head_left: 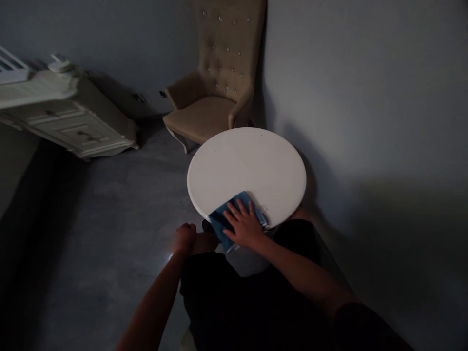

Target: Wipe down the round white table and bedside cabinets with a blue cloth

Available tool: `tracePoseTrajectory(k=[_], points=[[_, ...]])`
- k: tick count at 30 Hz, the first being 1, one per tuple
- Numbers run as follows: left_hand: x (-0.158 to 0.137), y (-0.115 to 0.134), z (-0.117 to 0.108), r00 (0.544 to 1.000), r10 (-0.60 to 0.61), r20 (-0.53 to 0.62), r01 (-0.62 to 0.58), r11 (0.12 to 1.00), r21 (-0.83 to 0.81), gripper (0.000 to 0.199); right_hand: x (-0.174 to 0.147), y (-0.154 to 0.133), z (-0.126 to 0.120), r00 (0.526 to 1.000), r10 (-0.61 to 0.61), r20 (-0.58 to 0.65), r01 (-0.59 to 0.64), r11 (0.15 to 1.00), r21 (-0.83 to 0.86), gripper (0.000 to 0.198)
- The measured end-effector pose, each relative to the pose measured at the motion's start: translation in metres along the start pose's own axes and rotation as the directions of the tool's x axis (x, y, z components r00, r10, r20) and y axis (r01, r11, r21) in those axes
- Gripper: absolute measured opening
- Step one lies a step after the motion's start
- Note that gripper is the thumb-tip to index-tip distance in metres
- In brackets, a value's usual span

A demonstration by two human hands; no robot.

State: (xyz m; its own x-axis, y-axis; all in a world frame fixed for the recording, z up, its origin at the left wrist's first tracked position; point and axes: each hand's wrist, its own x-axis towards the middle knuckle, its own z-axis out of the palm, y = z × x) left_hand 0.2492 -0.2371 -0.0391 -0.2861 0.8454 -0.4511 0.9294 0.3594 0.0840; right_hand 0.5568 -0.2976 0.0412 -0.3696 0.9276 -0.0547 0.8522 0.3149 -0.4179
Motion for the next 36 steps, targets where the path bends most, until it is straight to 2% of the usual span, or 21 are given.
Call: tracePoseTrajectory(k=[3,5,8,10,14,17,23,26,29,31,33,36], points=[[0.004,-0.004,0.003,0.999,-0.002,0.033,0.003,1.000,-0.009,0.056,-0.048,0.067,-0.019,0.977,0.213,-0.034,-0.215,0.971,-0.109,0.075],[0.007,-0.010,0.006,0.999,-0.003,0.044,0.003,1.000,-0.013,0.056,-0.071,0.112,-0.027,0.927,0.353,-0.129,-0.371,0.913,-0.168,0.071],[0.014,-0.020,0.013,0.999,0.005,0.052,-0.005,1.000,-0.014,0.057,-0.086,0.173,-0.035,0.840,0.458,-0.293,-0.512,0.846,-0.146,0.070],[0.018,-0.024,0.016,0.998,0.001,0.057,0.000,1.000,-0.019,0.058,-0.079,0.208,-0.042,0.801,0.497,-0.334,-0.556,0.824,-0.106,0.072],[0.025,-0.026,0.018,0.996,0.019,0.082,-0.017,1.000,-0.024,0.054,-0.038,0.259,-0.067,0.763,0.568,-0.308,-0.625,0.770,-0.129,0.079],[0.027,-0.023,0.015,0.995,0.017,0.100,-0.015,1.000,-0.018,0.056,0.005,0.285,-0.091,0.761,0.583,-0.285,-0.644,0.735,-0.214,0.081],[0.032,-0.019,0.008,0.990,0.020,0.136,-0.021,1.000,0.007,0.057,0.104,0.336,-0.137,0.822,0.523,-0.224,-0.569,0.739,-0.361,0.076],[0.037,-0.020,0.005,0.988,0.005,0.155,-0.007,1.000,0.016,0.058,0.158,0.363,-0.155,0.826,0.530,-0.194,-0.564,0.778,-0.276,0.074],[0.043,-0.021,0.001,0.984,-0.022,0.174,0.016,0.999,0.034,0.059,0.204,0.384,-0.166,0.778,0.611,-0.148,-0.629,0.757,-0.177,0.073],[0.045,-0.021,-0.001,0.982,-0.038,0.183,0.031,0.999,0.039,0.061,0.222,0.392,-0.170,0.748,0.651,-0.132,-0.664,0.728,-0.169,0.072],[0.046,-0.021,-0.002,0.982,-0.050,0.183,0.043,0.998,0.042,0.061,0.229,0.393,-0.171,0.743,0.656,-0.136,-0.669,0.721,-0.179,0.073],[0.045,-0.019,0.001,0.985,-0.038,0.168,0.032,0.999,0.038,0.062,0.216,0.381,-0.169,0.759,0.632,-0.158,-0.651,0.735,-0.188,0.078]])
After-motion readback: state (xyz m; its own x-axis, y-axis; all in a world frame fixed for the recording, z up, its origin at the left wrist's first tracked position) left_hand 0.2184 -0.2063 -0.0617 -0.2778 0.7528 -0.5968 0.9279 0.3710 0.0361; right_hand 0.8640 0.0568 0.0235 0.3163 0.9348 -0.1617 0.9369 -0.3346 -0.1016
